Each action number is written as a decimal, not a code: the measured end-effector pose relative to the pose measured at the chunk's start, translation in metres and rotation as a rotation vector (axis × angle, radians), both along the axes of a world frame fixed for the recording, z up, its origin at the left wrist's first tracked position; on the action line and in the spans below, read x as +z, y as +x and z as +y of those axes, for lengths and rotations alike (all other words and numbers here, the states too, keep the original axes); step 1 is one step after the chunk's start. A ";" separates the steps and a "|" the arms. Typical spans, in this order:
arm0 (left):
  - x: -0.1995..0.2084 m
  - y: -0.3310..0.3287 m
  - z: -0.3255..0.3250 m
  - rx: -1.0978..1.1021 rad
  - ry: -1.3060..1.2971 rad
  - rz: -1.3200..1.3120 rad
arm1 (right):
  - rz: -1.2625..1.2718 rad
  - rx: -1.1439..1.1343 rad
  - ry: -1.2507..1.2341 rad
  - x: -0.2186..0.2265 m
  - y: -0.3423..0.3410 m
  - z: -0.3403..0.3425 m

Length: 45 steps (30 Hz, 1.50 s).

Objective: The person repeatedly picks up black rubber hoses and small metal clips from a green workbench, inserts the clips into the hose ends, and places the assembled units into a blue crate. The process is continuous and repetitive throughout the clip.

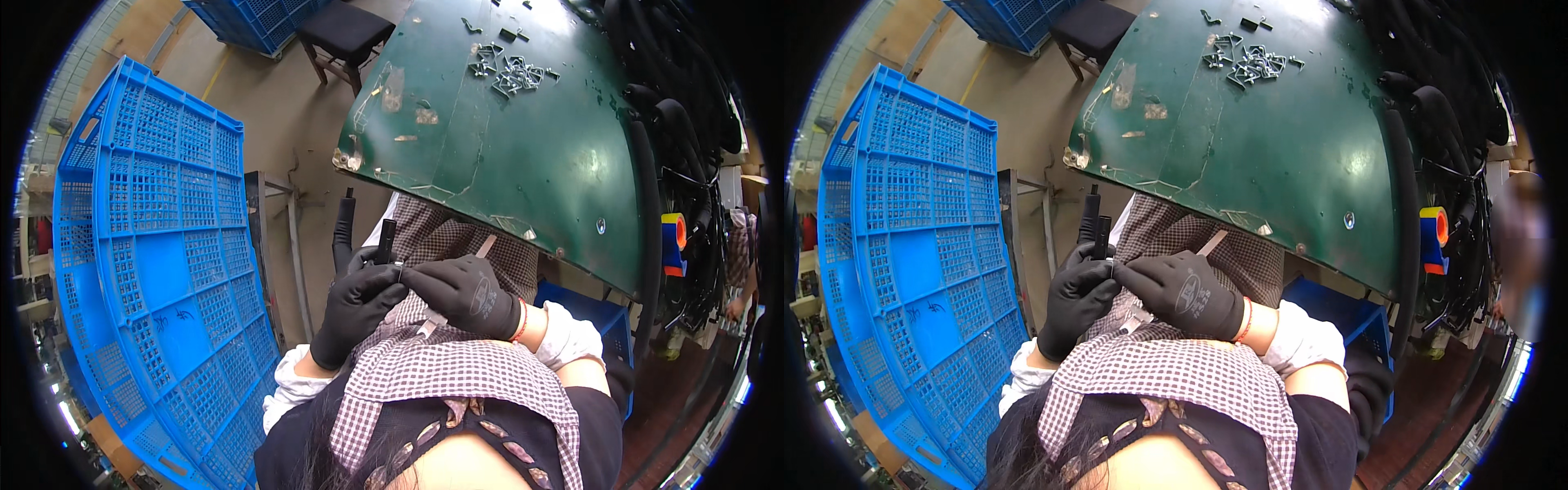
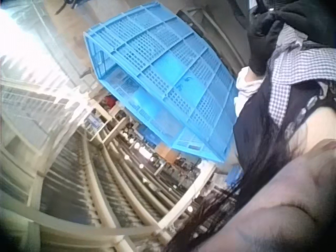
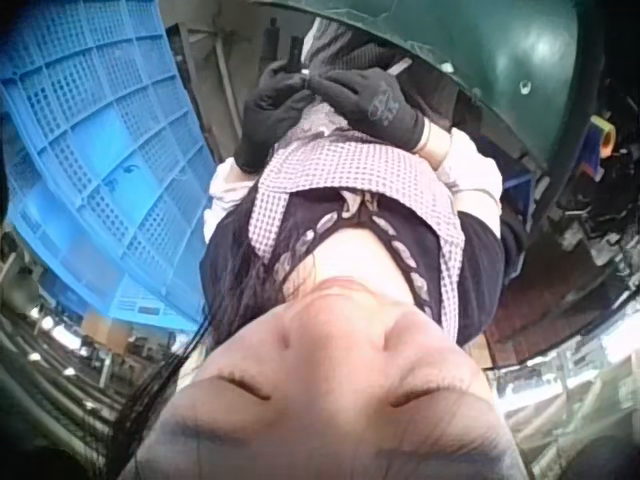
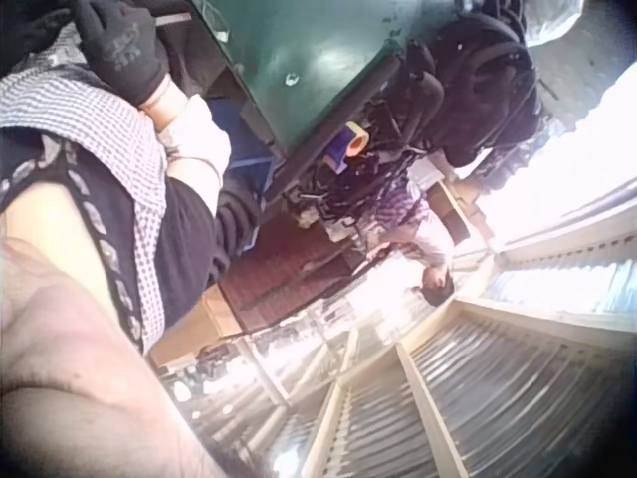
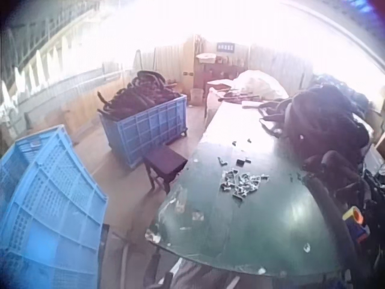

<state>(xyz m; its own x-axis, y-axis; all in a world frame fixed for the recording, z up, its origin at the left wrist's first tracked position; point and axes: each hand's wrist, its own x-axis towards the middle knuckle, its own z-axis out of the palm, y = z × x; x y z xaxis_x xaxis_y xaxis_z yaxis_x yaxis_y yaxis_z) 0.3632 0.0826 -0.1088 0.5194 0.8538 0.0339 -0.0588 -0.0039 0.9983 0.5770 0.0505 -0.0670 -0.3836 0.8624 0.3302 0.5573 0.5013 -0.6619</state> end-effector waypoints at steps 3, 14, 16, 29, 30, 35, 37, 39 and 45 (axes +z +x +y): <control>0.017 0.011 -0.007 0.068 0.021 0.085 | 0.283 -0.182 -0.149 -0.002 -0.004 0.000; 0.004 0.019 -0.019 0.073 0.553 0.403 | 0.489 -0.119 -0.926 -0.009 0.006 0.001; 0.003 0.017 -0.021 0.058 0.560 0.430 | 0.482 -0.107 -0.951 -0.001 0.004 0.002; -0.003 0.007 -0.035 -0.098 0.519 0.284 | 0.293 0.053 -0.867 0.018 0.038 0.017; -0.006 0.007 -0.037 -0.091 0.489 0.278 | 0.253 0.110 -0.829 0.020 0.038 0.018; -0.009 0.008 -0.042 -0.060 0.537 0.228 | 0.217 0.155 -0.799 0.018 0.036 0.018; -0.017 0.004 -0.047 -0.064 0.547 0.264 | 0.193 0.204 -0.885 0.020 0.036 0.022; -0.024 0.005 -0.052 -0.085 0.493 0.212 | 0.184 0.285 -1.034 0.023 0.038 0.029; -0.004 0.001 -0.048 -0.217 0.405 0.275 | 0.249 0.301 -1.383 -0.005 0.035 0.027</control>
